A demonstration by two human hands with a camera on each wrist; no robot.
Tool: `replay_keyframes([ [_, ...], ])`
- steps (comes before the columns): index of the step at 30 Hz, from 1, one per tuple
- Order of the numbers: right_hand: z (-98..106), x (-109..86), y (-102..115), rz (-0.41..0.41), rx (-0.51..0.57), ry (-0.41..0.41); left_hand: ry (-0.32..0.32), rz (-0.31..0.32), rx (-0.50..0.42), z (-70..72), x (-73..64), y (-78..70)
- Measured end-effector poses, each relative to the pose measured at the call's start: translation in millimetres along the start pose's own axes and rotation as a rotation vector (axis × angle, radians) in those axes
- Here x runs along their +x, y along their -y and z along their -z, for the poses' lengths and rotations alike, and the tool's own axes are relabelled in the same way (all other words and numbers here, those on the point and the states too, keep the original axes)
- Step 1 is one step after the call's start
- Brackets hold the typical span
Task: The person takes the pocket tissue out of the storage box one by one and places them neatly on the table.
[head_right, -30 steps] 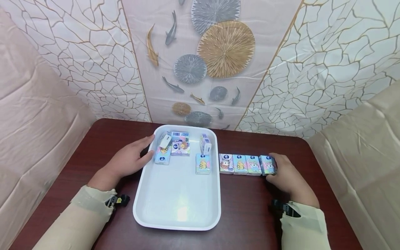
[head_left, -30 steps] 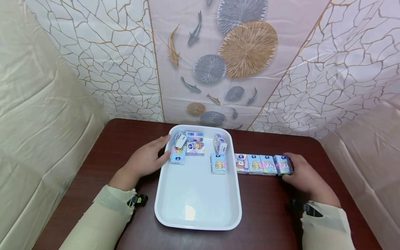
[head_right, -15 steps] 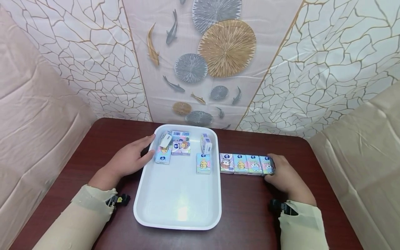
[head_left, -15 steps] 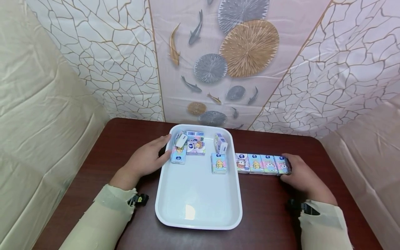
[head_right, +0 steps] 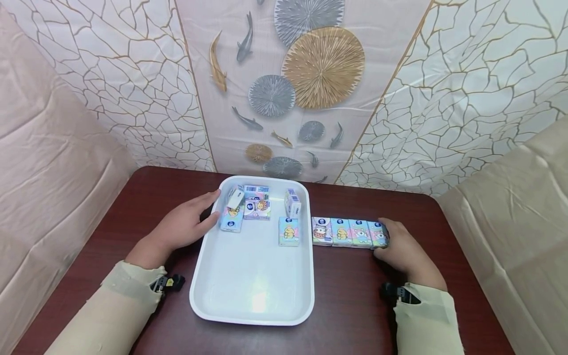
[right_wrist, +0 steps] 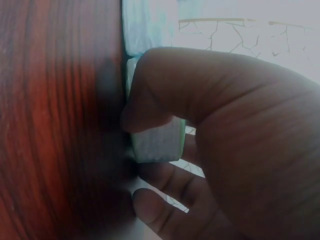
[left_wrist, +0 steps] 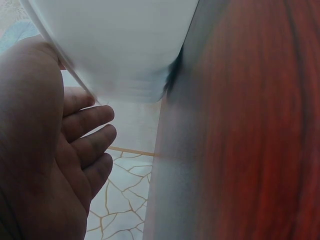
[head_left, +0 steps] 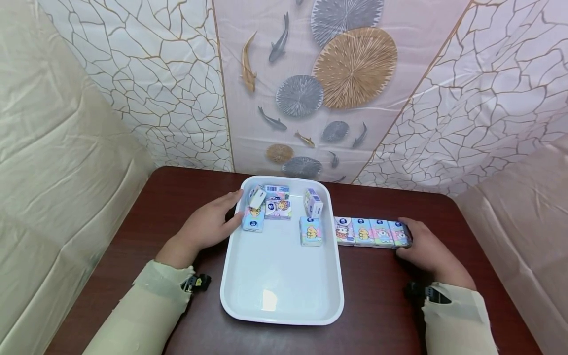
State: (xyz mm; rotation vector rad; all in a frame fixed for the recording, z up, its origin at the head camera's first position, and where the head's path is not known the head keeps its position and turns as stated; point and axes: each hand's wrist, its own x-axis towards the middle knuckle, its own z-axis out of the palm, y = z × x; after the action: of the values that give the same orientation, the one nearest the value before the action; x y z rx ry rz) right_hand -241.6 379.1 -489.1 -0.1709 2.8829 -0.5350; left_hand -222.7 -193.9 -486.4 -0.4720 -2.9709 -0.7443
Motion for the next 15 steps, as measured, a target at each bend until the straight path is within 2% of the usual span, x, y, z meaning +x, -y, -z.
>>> replay_keyframes([
  [15, -3.5, 0.0, -3.0, -0.019, 0.031, 0.021, 0.005, 0.003, -0.003, 0.5, 0.3, -0.2],
])
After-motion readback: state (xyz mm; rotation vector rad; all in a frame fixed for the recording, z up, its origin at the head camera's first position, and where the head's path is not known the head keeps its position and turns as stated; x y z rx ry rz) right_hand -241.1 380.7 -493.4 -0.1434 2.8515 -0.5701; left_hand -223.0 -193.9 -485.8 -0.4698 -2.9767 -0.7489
